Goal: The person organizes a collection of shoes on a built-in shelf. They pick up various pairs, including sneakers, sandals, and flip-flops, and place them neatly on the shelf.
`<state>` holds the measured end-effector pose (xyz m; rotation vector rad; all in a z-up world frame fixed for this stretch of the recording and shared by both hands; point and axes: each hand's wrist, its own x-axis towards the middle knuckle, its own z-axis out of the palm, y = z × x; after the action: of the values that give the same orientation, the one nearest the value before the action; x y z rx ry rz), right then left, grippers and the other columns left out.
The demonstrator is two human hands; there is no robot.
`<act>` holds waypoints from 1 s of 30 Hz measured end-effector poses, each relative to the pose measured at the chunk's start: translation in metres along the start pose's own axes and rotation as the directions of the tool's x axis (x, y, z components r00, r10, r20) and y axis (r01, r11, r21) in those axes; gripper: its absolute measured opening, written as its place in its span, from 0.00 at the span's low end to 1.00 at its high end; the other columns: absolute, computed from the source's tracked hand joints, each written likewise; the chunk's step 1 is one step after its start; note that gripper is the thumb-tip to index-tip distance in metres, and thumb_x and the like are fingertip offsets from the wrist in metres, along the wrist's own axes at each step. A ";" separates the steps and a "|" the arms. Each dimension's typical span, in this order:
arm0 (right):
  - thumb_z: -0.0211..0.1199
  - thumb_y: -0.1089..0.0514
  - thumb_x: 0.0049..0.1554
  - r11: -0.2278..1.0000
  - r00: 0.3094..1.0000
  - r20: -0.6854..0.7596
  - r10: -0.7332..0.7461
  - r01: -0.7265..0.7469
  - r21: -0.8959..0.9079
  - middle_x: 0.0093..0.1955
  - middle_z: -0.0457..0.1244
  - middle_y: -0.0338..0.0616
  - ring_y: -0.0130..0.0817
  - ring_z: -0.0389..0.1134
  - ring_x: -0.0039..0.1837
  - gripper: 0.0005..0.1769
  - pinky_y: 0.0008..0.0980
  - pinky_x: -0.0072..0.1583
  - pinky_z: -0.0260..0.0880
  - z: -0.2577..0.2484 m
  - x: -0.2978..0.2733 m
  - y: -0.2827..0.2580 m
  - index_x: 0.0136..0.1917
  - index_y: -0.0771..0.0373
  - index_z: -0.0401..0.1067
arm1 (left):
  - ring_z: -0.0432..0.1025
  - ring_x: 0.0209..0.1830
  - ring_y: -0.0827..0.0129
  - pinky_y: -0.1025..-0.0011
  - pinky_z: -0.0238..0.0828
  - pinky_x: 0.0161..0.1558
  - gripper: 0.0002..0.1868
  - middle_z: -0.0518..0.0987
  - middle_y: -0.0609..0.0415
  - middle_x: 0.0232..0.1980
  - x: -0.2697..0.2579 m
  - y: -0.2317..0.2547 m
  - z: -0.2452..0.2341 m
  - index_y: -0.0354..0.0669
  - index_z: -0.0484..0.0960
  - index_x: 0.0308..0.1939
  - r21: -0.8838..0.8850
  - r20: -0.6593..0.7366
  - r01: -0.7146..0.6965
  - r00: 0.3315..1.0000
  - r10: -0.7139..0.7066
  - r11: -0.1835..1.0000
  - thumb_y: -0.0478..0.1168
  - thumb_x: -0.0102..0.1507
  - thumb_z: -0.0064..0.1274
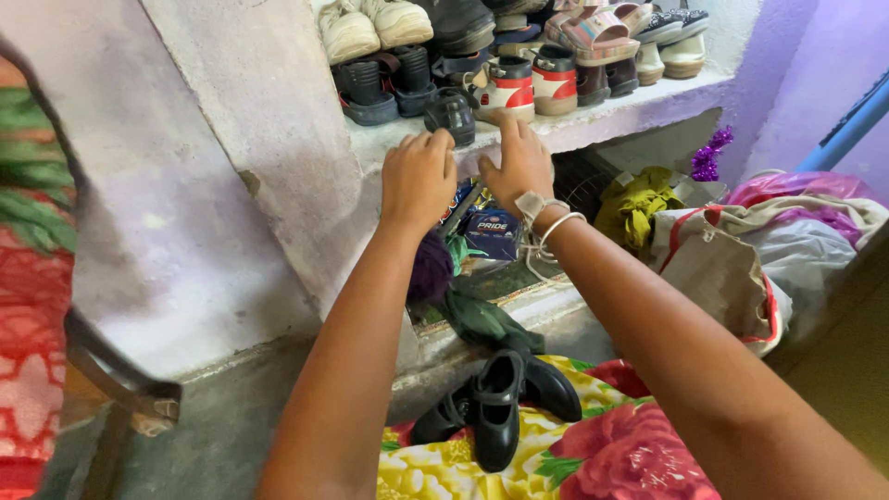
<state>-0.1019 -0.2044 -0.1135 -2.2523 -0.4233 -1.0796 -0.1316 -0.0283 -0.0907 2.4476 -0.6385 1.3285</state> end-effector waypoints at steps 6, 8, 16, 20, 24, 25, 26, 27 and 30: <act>0.68 0.51 0.53 0.989 0.993 -0.048 -0.105 0.109 0.104 0.66 0.64 0.62 0.62 0.64 0.66 0.44 0.54 0.67 0.60 0.023 0.030 0.005 0.76 0.60 0.49 | 0.70 0.60 0.40 0.38 0.63 0.53 0.51 0.73 0.39 0.63 0.043 -0.031 0.032 0.55 0.53 0.72 0.063 0.147 0.076 0.986 -0.085 0.995 0.51 0.51 0.68; 0.69 0.47 0.52 0.990 0.990 0.100 -0.104 0.094 0.101 0.57 0.67 0.65 0.65 0.65 0.63 0.53 0.62 0.65 0.52 0.031 0.035 0.003 0.78 0.62 0.41 | 0.69 0.62 0.38 0.33 0.60 0.55 0.65 0.71 0.37 0.67 0.043 -0.041 0.039 0.63 0.39 0.76 0.114 0.317 0.127 0.935 -0.158 0.985 0.56 0.48 0.72; 0.70 0.41 0.55 0.980 0.967 0.177 -0.182 0.193 -0.048 0.42 0.70 0.59 0.65 0.71 0.46 0.42 0.55 0.48 0.70 0.025 0.057 -0.009 0.74 0.51 0.53 | 0.71 0.66 0.46 0.38 0.61 0.64 0.74 0.76 0.43 0.66 0.044 -0.048 0.040 0.79 0.31 0.78 0.158 0.555 0.300 0.761 -0.336 0.941 0.59 0.44 0.75; 0.73 0.44 0.53 0.988 0.978 0.142 -0.154 0.150 0.036 0.43 0.70 0.60 0.63 0.71 0.47 0.38 0.54 0.49 0.70 0.025 0.057 -0.005 0.68 0.55 0.56 | 0.69 0.70 0.49 0.32 0.54 0.67 0.71 0.76 0.47 0.67 0.045 -0.047 0.041 0.82 0.32 0.78 0.111 0.568 0.331 0.752 -0.333 0.937 0.54 0.46 0.74; 0.75 0.46 0.51 0.985 0.985 0.084 -0.150 0.142 0.093 0.44 0.70 0.59 0.64 0.71 0.47 0.37 0.55 0.48 0.69 0.016 0.046 -0.017 0.65 0.55 0.58 | 0.56 0.75 0.42 0.29 0.43 0.68 0.69 0.62 0.39 0.74 0.044 -0.036 0.031 0.78 0.31 0.77 0.142 0.526 0.305 0.782 -0.333 0.942 0.51 0.49 0.72; 0.74 0.46 0.51 0.985 0.987 0.085 -0.138 0.128 0.117 0.44 0.70 0.59 0.63 0.71 0.48 0.36 0.55 0.48 0.69 0.010 0.042 -0.019 0.65 0.55 0.58 | 0.52 0.76 0.39 0.28 0.40 0.68 0.68 0.57 0.36 0.76 0.041 -0.032 0.028 0.77 0.32 0.77 0.124 0.492 0.299 0.809 -0.321 0.946 0.50 0.50 0.72; 0.73 0.47 0.51 0.984 0.988 0.087 -0.127 0.114 0.140 0.44 0.70 0.59 0.63 0.71 0.48 0.36 0.54 0.48 0.69 0.002 0.036 -0.020 0.65 0.56 0.58 | 0.52 0.77 0.39 0.29 0.40 0.69 0.66 0.55 0.36 0.77 0.037 -0.029 0.023 0.78 0.34 0.77 0.075 0.467 0.293 0.834 -0.293 0.953 0.51 0.51 0.72; 0.72 0.47 0.52 0.981 0.989 0.089 -0.116 0.101 0.163 0.44 0.70 0.59 0.62 0.72 0.48 0.35 0.54 0.49 0.69 -0.005 0.030 -0.022 0.65 0.56 0.57 | 0.52 0.78 0.40 0.29 0.40 0.70 0.64 0.53 0.36 0.78 0.033 -0.026 0.017 0.79 0.36 0.77 0.025 0.439 0.284 0.858 -0.266 0.958 0.52 0.52 0.72; 0.74 0.53 0.49 0.955 0.985 0.006 -0.172 0.165 0.245 0.45 0.70 0.56 0.61 0.72 0.50 0.35 0.50 0.49 0.70 -0.025 0.011 -0.022 0.63 0.58 0.57 | 0.51 0.77 0.37 0.31 0.42 0.70 0.60 0.49 0.29 0.78 0.017 -0.017 0.002 0.75 0.41 0.78 -0.051 0.273 0.232 0.939 -0.210 0.971 0.52 0.54 0.71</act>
<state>-0.1210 -0.2028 -0.0840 -2.0433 -0.7309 -1.0196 -0.1134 -0.0184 -0.0776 2.5628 -0.4490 0.8798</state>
